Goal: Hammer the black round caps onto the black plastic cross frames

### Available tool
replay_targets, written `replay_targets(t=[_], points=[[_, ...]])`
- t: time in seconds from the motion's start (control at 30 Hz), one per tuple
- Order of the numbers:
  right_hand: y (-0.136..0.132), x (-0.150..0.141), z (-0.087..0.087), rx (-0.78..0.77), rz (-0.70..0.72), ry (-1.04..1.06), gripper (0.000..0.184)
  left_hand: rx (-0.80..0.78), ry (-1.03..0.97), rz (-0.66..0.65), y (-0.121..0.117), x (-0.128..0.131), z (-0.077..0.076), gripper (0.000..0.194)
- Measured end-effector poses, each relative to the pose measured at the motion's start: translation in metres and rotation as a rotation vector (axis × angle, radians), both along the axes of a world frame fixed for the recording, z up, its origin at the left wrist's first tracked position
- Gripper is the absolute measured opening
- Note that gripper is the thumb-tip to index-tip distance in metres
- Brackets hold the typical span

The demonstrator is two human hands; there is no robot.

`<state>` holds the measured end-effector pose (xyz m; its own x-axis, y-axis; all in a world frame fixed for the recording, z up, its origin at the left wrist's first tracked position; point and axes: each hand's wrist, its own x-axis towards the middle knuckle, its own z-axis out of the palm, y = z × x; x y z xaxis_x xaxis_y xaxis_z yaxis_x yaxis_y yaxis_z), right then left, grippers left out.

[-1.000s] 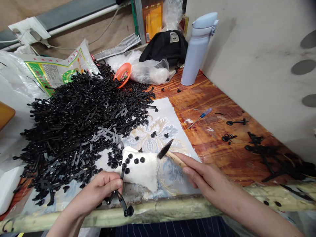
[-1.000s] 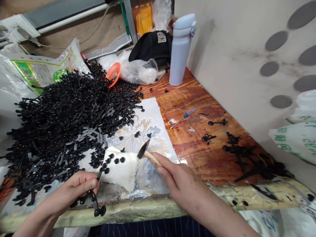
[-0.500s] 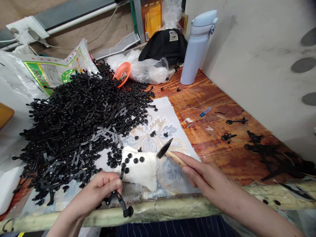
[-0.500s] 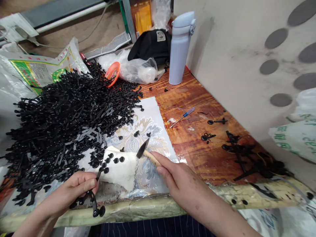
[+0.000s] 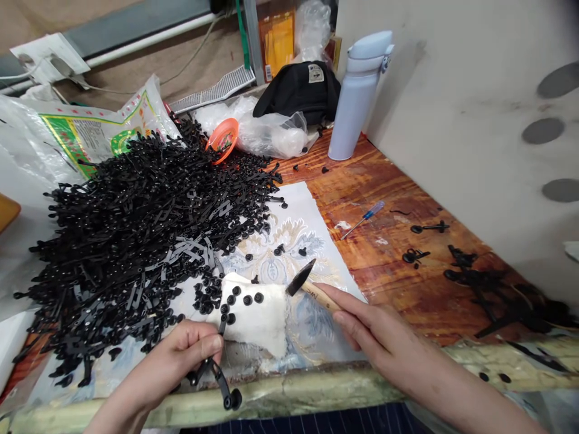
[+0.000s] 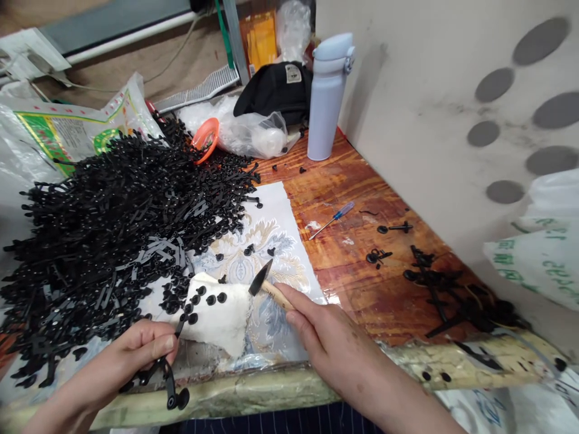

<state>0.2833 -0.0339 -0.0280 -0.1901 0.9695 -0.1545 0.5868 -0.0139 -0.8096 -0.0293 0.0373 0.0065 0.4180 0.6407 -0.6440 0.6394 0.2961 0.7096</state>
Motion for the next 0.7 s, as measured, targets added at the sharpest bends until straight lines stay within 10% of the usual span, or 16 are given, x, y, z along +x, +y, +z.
replay_targets(t=[0.33,0.7], points=[[0.003,-0.030,0.038,0.410,0.232,-0.146,0.059,0.016,-0.042,-0.006,-0.003,0.002,-0.005,0.042],[0.025,-0.055,0.040,0.504,0.327,-0.169,0.066,-0.058,-0.140,0.091,-0.003,0.005,-0.004,0.036]])
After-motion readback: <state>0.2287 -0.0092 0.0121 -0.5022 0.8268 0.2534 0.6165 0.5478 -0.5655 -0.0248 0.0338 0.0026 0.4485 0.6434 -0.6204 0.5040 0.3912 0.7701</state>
